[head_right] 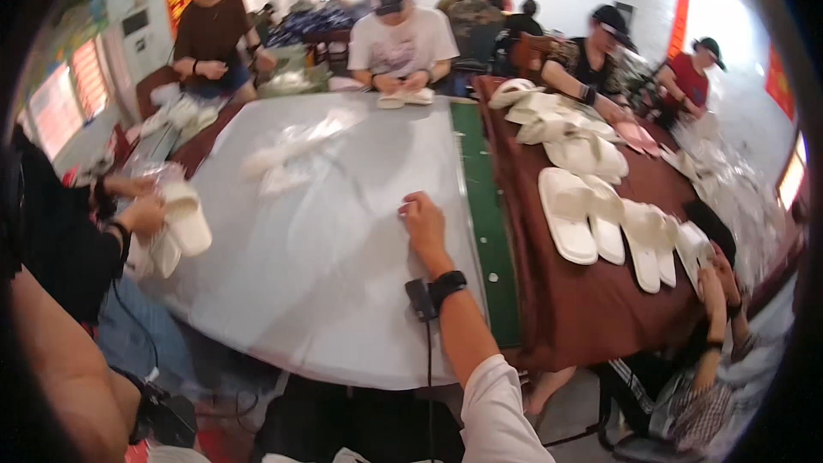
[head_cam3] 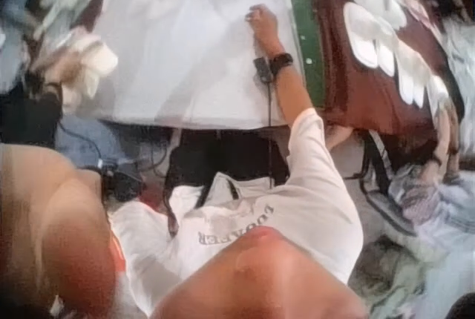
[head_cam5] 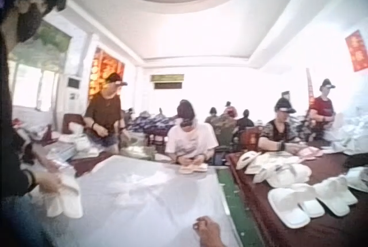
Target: Assembling and inspecting white slippers at a production table.
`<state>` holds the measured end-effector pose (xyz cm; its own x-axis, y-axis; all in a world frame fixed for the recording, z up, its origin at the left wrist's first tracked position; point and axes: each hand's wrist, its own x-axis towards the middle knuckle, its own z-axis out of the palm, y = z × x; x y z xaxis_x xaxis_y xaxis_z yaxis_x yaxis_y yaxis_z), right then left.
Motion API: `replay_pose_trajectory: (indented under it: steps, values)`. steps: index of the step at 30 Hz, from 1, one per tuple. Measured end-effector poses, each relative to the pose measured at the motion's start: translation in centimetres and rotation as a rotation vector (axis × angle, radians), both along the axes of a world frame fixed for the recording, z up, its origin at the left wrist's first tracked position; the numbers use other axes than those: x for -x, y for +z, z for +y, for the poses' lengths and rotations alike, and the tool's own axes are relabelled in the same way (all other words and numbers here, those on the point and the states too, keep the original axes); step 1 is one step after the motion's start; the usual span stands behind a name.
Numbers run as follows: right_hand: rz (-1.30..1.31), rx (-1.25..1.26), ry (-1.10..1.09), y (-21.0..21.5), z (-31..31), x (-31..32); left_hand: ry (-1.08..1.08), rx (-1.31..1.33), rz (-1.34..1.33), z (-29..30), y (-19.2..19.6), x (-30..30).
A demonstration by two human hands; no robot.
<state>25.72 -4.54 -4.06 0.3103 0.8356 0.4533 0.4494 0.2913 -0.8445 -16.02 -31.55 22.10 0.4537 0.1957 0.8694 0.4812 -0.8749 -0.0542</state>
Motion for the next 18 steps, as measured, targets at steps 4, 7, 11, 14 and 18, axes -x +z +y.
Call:
replay_pose_trajectory:
  steps: [4, 7, 11, 14, 18]
  values:
    - [0.059, 0.011, -0.017, -0.5, -0.8, -1.5, -0.197, -0.027, 0.003, 2.2, 2.1, -7.9]
    - [0.021, -0.011, -0.049, -1.0, -1.7, -2.5, -0.389, -0.018, 0.027, 4.8, 2.9, -14.5]
    - [0.078, -0.086, -0.025, 1.3, -0.6, 3.2, -0.381, 0.189, -0.187, 2.9, 3.5, -24.7]
    - [-0.060, -0.038, -0.134, -0.4, -2.1, -0.7, -0.561, 0.380, 0.153, 8.1, 1.0, -35.3]
    - [0.121, 0.022, 0.021, 2.4, -3.8, 0.7, -0.559, 0.361, 0.332, 14.9, -3.7, -46.2]
